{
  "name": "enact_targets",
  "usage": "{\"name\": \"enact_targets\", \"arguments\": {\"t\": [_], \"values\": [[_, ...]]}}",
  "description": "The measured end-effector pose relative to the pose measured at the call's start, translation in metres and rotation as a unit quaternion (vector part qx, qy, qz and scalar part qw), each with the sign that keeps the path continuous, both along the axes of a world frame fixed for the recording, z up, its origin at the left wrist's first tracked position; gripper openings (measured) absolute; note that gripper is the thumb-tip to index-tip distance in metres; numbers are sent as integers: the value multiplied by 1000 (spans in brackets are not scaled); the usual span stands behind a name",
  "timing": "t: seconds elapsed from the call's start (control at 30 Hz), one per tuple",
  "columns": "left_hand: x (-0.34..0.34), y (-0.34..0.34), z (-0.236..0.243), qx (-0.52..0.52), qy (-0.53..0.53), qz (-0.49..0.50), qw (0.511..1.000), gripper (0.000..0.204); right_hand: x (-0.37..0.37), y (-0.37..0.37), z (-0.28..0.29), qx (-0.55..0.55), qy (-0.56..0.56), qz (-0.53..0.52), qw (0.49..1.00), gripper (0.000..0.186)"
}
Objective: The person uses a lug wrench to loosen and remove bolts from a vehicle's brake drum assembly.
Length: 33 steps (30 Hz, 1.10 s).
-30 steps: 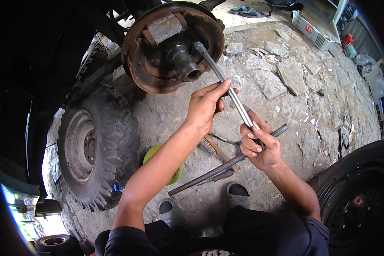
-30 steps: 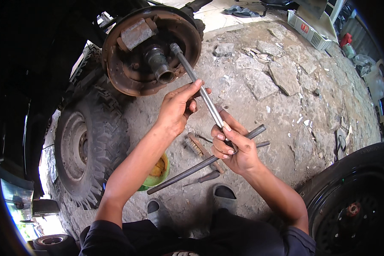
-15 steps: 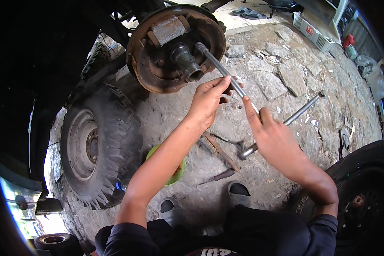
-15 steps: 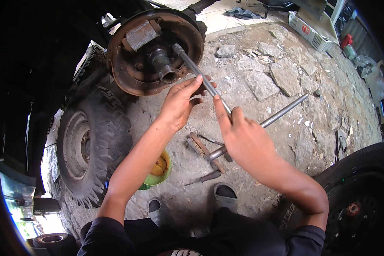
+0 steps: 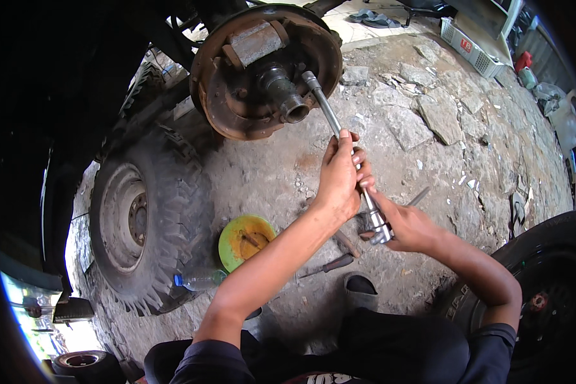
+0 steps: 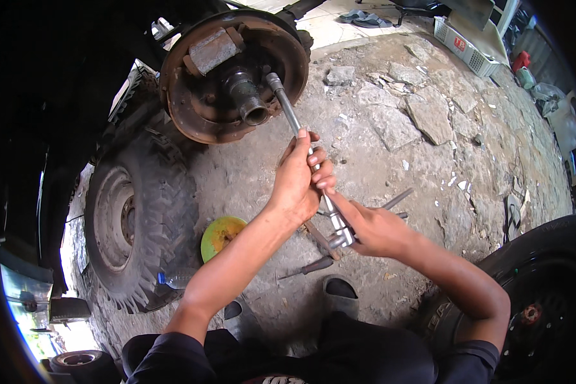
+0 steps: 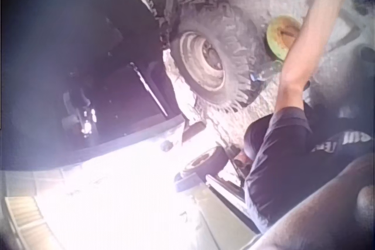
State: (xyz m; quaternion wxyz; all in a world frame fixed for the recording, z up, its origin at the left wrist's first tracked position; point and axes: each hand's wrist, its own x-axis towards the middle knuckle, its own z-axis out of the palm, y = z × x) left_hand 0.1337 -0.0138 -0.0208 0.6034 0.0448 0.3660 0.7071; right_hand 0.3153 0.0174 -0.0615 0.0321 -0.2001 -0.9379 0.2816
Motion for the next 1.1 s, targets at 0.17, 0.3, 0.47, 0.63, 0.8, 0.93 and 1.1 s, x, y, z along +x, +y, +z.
{"name": "enact_targets", "arguments": {"t": [0.17, 0.3, 0.47, 0.63, 0.8, 0.93, 1.1], "values": [[-24, -2, 10, -1, 59, -39, 997, 29, 62, 57, -80, 59, -10, -117, 991, 59], [-28, -8, -19, 18, -19, -50, 998, 30, 47, 74, -132, 127, -66, -119, 982, 42], [-22, -9, -30, 28, -44, -63, 997, 31, 22, 74, -185, 139, -83, -99, 982, 40], [-14, -6, -27, 55, -6, -51, 997, 29, -4, 44, -158, 215, 109, -152, 959, 43], [-18, -2, -28, 72, 56, -7, 996, 24, -34, -15, -31, -663, 225, -238, 673, 40], [-5, 7, -13, 69, 50, 31, 996, 20, -34, -38, 29, -632, 222, -253, 698, 39], [-6, 10, 3, 56, 62, 47, 995, 21, -30, -25, 58, -654, 207, -246, 685, 40]]}}
